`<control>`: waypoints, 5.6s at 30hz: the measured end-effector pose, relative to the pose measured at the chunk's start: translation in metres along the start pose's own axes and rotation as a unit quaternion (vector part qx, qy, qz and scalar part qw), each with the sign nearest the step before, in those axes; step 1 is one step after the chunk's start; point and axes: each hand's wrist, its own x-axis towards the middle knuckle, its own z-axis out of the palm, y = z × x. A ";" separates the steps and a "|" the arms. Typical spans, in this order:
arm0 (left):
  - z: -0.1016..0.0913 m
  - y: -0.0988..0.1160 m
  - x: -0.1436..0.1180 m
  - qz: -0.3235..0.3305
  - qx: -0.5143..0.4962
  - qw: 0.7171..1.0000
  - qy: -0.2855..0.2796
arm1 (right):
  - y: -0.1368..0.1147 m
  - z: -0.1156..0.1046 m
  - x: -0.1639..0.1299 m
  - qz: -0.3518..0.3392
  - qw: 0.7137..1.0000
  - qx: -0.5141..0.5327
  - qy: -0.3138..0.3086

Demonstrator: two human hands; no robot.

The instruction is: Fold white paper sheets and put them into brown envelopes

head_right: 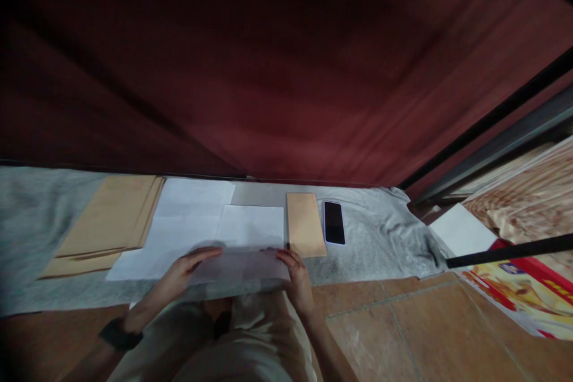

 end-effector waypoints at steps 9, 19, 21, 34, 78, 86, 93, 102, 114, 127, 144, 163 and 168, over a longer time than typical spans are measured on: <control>-0.001 -0.003 0.010 -0.049 -0.075 0.996 0.012 | 0.003 0.013 0.016 0.015 0.998 -0.002 0.056; 0.005 0.003 0.020 -0.119 -0.075 0.988 0.070 | 0.000 0.024 0.032 0.126 0.986 0.009 0.106; 0.005 0.006 0.023 -0.126 -0.086 0.985 0.079 | -0.001 0.024 0.035 0.127 0.985 0.038 0.111; 0.012 0.004 0.040 -0.152 -0.016 0.983 0.106 | -0.014 0.034 0.036 0.054 0.983 -0.046 0.170; 0.097 0.035 0.110 0.038 0.281 0.955 0.086 | -0.010 0.094 0.067 -0.033 0.944 -0.328 -0.035; 0.090 0.026 0.099 -0.017 0.337 0.933 0.123 | -0.010 0.095 0.084 -0.002 0.963 -0.270 -0.001; 0.092 0.018 0.095 -0.005 0.353 0.930 0.101 | -0.016 0.121 0.128 -0.044 0.969 -0.242 -0.020; 0.093 0.027 0.098 -0.047 0.315 0.937 0.140 | 0.005 0.098 0.120 -0.022 0.944 -0.328 -0.012; 0.103 0.023 0.100 -0.099 0.295 0.928 0.207 | 0.011 0.095 0.088 -0.037 0.948 -0.315 0.039; 0.108 0.042 0.119 -0.028 0.280 0.951 0.130 | 0.008 0.091 0.087 -0.038 0.943 -0.330 0.001; 0.103 0.028 0.093 -0.076 0.325 0.924 0.185 | 0.000 0.092 0.091 0.004 0.933 -0.360 -0.002; 0.098 0.035 0.079 -0.015 0.341 0.928 0.152 | 0.003 0.095 0.093 0.024 0.926 -0.376 0.016; 0.097 0.036 0.080 -0.018 0.340 0.928 0.151 | 0.006 0.097 0.093 0.028 0.922 -0.385 0.016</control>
